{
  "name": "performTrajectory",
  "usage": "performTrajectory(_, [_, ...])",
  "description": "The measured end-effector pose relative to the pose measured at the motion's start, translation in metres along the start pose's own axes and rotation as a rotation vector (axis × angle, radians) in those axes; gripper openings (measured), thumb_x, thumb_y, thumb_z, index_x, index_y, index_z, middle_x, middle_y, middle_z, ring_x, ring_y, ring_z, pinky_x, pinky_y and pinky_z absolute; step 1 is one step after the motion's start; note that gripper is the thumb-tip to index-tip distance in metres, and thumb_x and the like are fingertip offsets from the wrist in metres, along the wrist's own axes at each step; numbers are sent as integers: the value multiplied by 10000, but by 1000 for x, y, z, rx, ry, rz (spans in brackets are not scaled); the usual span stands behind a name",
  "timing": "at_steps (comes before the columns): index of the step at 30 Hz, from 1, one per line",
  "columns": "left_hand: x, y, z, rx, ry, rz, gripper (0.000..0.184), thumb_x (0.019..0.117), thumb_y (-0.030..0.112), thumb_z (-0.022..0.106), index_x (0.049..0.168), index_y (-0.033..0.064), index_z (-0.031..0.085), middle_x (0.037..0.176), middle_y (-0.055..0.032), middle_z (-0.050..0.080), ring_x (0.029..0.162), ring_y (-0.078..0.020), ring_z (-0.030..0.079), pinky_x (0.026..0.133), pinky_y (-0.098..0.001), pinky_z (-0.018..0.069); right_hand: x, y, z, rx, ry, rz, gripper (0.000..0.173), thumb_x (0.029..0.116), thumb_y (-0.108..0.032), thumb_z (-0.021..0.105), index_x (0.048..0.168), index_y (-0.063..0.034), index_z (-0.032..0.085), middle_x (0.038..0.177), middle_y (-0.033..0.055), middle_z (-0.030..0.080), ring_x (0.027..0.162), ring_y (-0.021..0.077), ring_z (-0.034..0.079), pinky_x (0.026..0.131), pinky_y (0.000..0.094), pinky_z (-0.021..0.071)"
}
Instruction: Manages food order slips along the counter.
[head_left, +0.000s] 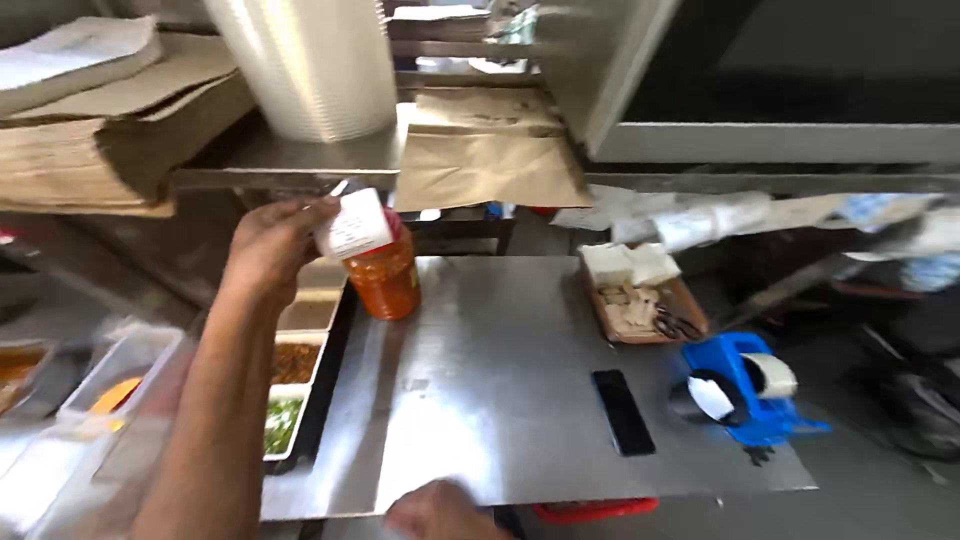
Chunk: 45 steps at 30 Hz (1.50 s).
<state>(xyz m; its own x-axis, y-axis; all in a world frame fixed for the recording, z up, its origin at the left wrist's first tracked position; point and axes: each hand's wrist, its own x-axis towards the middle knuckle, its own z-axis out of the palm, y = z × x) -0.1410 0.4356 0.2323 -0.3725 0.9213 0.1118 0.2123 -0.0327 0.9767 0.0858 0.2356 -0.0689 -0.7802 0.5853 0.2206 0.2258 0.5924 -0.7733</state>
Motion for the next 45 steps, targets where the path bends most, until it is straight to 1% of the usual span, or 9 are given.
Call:
performTrajectory(4, [-56,-31,20,309,235,230,535,1018,389,634,1419,46,550,1325,-195,615,1130,-297,651,971,-516,545,-12,53,-197,-71,668,197,197,922,-49,618,1016,-98,784,1122,76,693,879,111,681,743,280,608])
performTrajectory(6, [-95,-50,54,312,308,298,358,1045,293,592,1155,-35,680,1058,-207,690,906,-292,681,818,-507,569,-40,51,-258,54,979,245,201,904,8,533,839,-22,721,935,54,713,778,109,669,672,290,583])
performTrajectory(9, [-123,-52,126,89,27,177,405,1083,295,508,876,7,702,736,-75,714,621,-192,708,610,-407,638,-72,38,-304,373,1214,279,228,953,-55,399,878,-71,614,763,-13,641,493,77,525,454,261,501])
performTrajectory(12, [-104,-46,186,-24,-221,144,398,1055,351,579,1331,70,634,1238,-86,695,1068,-210,696,935,-440,588,-92,35,-318,370,1182,293,242,1015,-84,448,1089,-8,665,649,-17,556,421,63,419,377,226,383])
performTrajectory(15, [-72,-25,234,-150,-245,182,578,1028,433,596,1493,102,505,1482,-78,563,1350,-208,545,1129,-463,460,-116,40,-319,237,1094,281,190,986,-76,548,1069,-17,708,869,0,692,552,33,507,471,197,422])
performTrajectory(22, [-62,2,270,-252,-64,263,272,1051,244,592,970,28,736,857,-35,700,790,-93,625,751,-322,516,-209,64,-300,282,895,550,158,958,-5,586,1047,21,713,917,32,720,696,22,613,612,202,517])
performTrajectory(35, [-60,12,263,-298,-142,159,252,1063,164,541,1076,-17,715,946,-127,725,829,-204,702,780,-407,604,-206,62,-275,387,840,644,163,970,-8,587,1063,20,718,848,49,714,543,49,533,476,223,448])
performTrajectory(42, [-77,11,275,-427,-302,26,443,1067,440,519,1217,48,661,1033,-84,711,802,-146,682,736,-334,594,-207,58,-253,337,794,579,171,957,10,585,1055,33,723,895,61,725,641,50,594,587,228,514])
performTrajectory(45, [-84,-13,292,-593,-428,19,539,1051,482,478,1360,51,571,1287,-113,652,1122,-215,650,955,-446,553,-217,56,-249,324,804,620,177,961,11,579,1059,43,722,864,64,709,635,46,580,589,226,505])
